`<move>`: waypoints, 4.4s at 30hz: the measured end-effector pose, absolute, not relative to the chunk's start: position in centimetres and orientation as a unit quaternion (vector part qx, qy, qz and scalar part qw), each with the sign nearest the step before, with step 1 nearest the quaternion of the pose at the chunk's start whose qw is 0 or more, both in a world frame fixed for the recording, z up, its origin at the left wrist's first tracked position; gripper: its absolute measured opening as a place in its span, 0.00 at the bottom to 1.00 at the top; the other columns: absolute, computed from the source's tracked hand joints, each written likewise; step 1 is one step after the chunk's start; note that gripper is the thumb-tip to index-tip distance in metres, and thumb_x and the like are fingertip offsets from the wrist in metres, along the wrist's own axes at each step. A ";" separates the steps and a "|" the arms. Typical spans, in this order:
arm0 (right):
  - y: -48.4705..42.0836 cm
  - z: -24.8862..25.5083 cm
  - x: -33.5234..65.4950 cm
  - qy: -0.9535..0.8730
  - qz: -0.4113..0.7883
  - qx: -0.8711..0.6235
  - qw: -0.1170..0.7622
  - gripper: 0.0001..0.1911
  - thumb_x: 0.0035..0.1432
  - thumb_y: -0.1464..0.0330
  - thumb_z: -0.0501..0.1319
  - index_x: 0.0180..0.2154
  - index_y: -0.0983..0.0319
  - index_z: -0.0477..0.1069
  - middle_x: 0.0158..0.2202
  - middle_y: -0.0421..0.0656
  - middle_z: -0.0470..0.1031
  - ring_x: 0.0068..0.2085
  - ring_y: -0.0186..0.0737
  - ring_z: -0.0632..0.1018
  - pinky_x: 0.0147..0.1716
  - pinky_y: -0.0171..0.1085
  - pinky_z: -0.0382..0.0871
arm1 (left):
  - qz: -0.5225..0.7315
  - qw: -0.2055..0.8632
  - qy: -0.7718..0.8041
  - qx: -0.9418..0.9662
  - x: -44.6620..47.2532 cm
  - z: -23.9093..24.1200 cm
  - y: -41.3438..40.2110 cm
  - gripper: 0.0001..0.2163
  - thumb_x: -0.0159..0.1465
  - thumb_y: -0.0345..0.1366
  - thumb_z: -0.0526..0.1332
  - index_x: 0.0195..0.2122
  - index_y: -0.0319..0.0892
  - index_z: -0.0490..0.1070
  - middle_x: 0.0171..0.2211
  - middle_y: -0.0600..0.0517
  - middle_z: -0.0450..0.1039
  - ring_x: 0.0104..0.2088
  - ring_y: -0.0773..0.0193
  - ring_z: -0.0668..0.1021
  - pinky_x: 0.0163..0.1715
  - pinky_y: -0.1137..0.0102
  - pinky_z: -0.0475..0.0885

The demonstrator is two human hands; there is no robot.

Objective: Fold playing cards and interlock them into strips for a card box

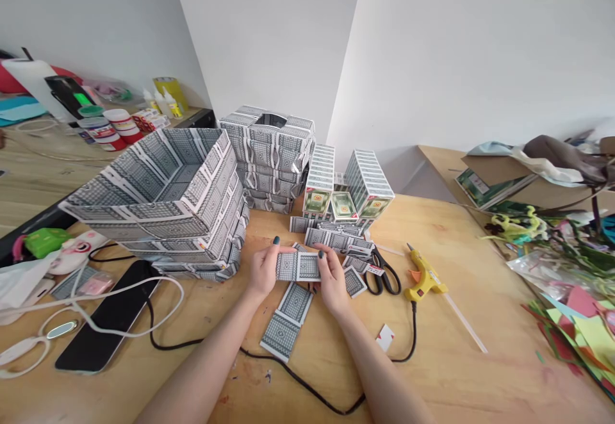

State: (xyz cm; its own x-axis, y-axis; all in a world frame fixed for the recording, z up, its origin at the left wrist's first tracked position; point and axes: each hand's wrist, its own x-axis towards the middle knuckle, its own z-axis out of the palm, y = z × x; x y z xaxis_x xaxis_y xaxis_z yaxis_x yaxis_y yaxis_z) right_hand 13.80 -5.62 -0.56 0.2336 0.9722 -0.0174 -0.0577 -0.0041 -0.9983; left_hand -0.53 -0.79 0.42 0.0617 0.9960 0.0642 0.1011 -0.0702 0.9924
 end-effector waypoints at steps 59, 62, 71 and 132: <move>-5.3 -0.8 15.0 -0.651 0.260 -0.556 0.447 0.30 0.44 0.71 0.64 0.51 0.54 0.62 0.45 0.45 0.60 0.49 0.45 0.66 0.50 0.45 0.60 | 0.385 0.325 0.457 0.733 -3.3 -0.1 1.9 0.07 0.56 0.34 0.57 0.31 0.41 0.75 0.33 0.50 0.75 0.35 0.63 0.76 0.37 0.69 0.70; -5.3 -0.3 15.1 -0.655 0.272 -0.551 0.440 0.29 0.43 0.70 0.64 0.50 0.54 0.64 0.44 0.44 0.61 0.47 0.45 0.67 0.49 0.44 0.61 | 0.377 0.344 0.450 0.733 -3.6 -0.1 2.0 0.07 0.56 0.34 0.57 0.30 0.41 0.75 0.33 0.49 0.75 0.36 0.62 0.76 0.39 0.68 0.70; -5.6 0.3 15.3 -0.653 0.288 -0.536 0.451 0.27 0.40 0.70 0.66 0.46 0.55 0.66 0.42 0.43 0.63 0.45 0.45 0.68 0.47 0.43 0.62 | 0.375 0.415 0.468 0.684 -3.7 -0.1 2.2 0.09 0.53 0.39 0.59 0.30 0.40 0.75 0.33 0.49 0.76 0.35 0.61 0.76 0.38 0.67 0.70; -5.1 -0.1 16.9 -0.679 0.393 -0.458 0.418 0.25 0.39 0.67 0.68 0.44 0.58 0.70 0.42 0.44 0.64 0.44 0.44 0.69 0.46 0.43 0.61 | 0.275 0.454 0.447 0.720 -4.2 0.2 2.2 0.11 0.55 0.41 0.57 0.28 0.40 0.73 0.28 0.52 0.74 0.29 0.64 0.73 0.29 0.73 0.66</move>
State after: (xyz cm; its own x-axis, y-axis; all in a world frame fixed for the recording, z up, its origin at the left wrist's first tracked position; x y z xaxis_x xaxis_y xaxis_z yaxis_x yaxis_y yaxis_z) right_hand 16.87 -5.08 -0.07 -0.2319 0.9504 0.2074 0.2932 0.2716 -0.9167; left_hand -4.19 2.20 0.19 0.4492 0.8934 -0.0102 0.3938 -0.1877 0.8998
